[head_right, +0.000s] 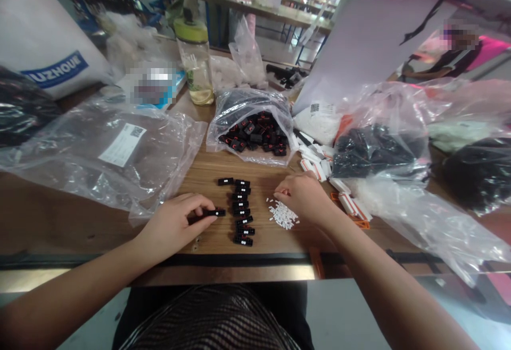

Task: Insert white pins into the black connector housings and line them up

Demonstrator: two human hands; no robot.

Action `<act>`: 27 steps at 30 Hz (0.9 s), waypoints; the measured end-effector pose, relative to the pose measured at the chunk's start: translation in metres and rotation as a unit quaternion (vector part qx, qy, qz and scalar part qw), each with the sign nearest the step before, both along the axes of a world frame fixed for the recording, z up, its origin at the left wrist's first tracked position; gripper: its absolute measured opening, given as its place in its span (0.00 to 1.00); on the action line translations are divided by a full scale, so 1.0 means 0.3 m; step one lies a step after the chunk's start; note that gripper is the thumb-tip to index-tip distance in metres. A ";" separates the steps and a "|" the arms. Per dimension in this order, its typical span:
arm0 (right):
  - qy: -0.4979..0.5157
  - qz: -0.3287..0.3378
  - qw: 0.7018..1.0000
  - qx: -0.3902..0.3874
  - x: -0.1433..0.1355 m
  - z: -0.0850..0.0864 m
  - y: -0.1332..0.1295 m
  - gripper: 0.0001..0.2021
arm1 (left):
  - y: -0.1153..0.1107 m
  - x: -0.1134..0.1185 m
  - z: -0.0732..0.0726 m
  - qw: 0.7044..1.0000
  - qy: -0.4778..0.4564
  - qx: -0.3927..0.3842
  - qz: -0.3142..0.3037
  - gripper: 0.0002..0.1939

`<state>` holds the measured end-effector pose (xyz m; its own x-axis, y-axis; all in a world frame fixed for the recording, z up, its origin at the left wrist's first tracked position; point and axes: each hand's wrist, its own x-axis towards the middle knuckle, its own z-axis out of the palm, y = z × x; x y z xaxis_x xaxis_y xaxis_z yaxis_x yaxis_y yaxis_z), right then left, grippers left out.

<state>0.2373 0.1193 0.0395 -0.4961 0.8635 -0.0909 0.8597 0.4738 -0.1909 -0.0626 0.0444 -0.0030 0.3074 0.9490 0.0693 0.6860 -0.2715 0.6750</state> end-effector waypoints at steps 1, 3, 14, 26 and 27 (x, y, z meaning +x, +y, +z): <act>-0.004 -0.009 1.000 -0.003 -0.003 0.000 -0.002 0.10 | 0.000 0.000 0.000 1.000 0.000 0.001 0.001 0.03; -0.014 -0.023 1.000 0.002 -0.007 -0.002 -0.007 0.10 | -0.001 0.001 0.001 1.000 -0.001 0.003 0.001 0.03; 0.200 0.006 0.978 -0.058 -0.173 0.061 -0.090 0.06 | -0.003 0.001 0.000 1.000 -0.006 0.008 -0.003 0.04; 0.213 0.129 0.966 -0.075 -0.348 -0.003 -0.095 0.05 | -0.004 0.007 0.016 1.000 0.007 0.013 -0.002 0.05; 0.208 0.130 0.967 -0.076 -0.349 0.000 -0.096 0.05 | -0.004 0.006 0.017 1.000 0.007 0.012 -0.002 0.05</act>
